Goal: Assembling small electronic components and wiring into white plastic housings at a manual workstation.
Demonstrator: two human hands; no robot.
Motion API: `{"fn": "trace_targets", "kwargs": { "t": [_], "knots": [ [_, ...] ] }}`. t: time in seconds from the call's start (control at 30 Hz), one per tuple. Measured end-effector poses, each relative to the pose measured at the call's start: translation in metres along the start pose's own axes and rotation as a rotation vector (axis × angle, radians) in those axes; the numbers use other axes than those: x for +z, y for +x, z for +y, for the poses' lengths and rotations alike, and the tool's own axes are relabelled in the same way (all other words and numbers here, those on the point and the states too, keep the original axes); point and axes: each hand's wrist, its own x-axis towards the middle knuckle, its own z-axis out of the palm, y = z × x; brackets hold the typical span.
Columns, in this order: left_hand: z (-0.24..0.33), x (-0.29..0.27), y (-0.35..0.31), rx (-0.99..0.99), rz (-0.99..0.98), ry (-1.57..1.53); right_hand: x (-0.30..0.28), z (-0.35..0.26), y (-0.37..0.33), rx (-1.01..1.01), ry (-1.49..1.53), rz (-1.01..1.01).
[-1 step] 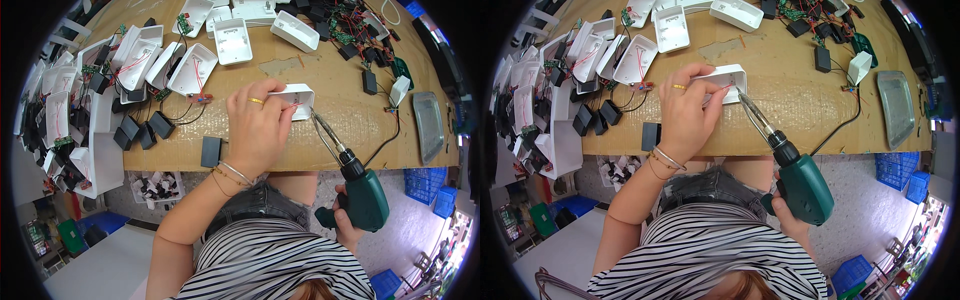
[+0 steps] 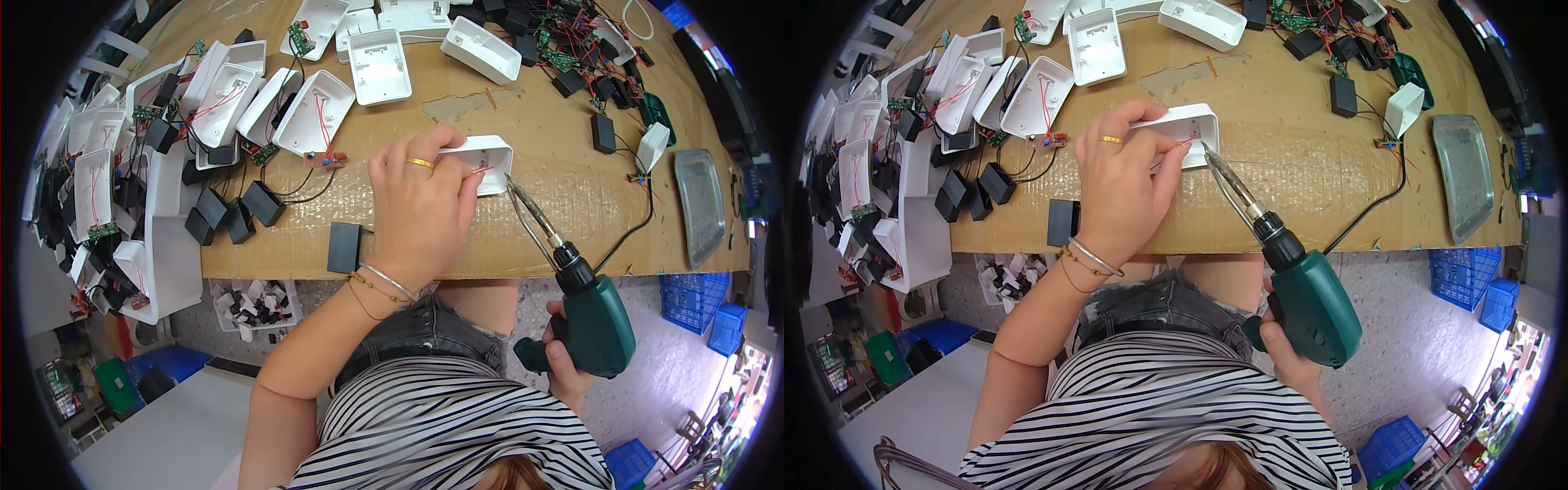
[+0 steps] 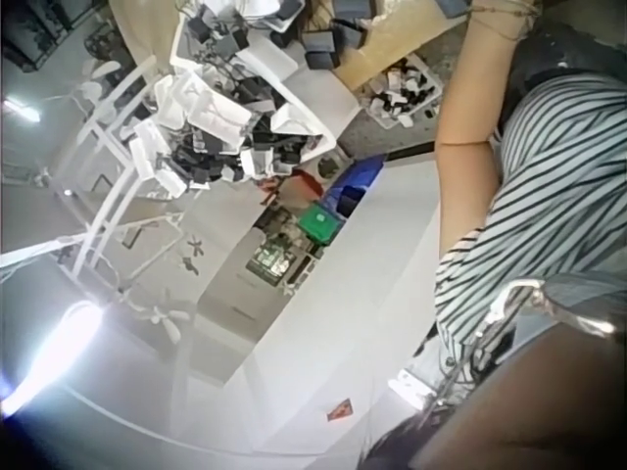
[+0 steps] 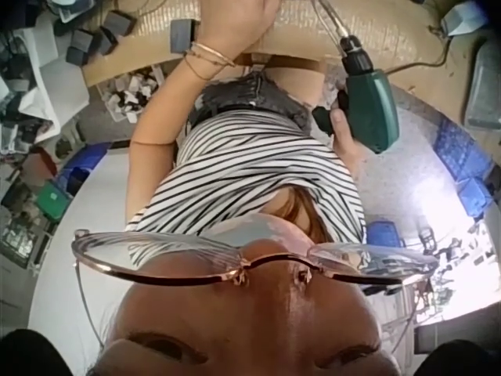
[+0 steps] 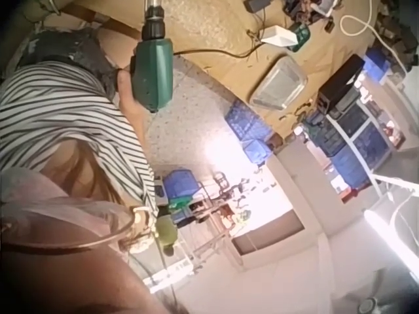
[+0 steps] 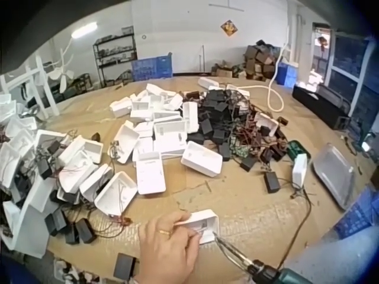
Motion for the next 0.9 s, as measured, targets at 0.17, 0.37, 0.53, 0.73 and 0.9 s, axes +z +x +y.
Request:
{"fn": "trace_targets", "kwargs": {
  "t": [0.17, 0.37, 0.53, 0.73, 0.9],
  "knots": [
    [0.006, 0.006, 0.005, 0.0, 0.018, 0.206, 0.001, -0.003, 0.0, 0.031, -0.027, -0.008],
    [0.007, 0.01, 0.006, -0.007, 0.008, 0.234, 0.004, -0.002, 0.001, 0.019, -0.034, 0.023],
    [0.006, 0.01, 0.005, -0.016, 0.028, 0.218, 0.01, -0.003, 0.0, 0.067, 0.002, 0.045],
    [0.008, 0.012, 0.006, -0.019, 0.014, 0.225, 0.004, 0.0, 0.006, -0.02, 0.001, -0.099],
    [0.01, 0.013, 0.004, -0.02, 0.021, 0.216, 0.015, -0.006, 0.008, -0.037, -0.059, -0.066]
  ]
}}
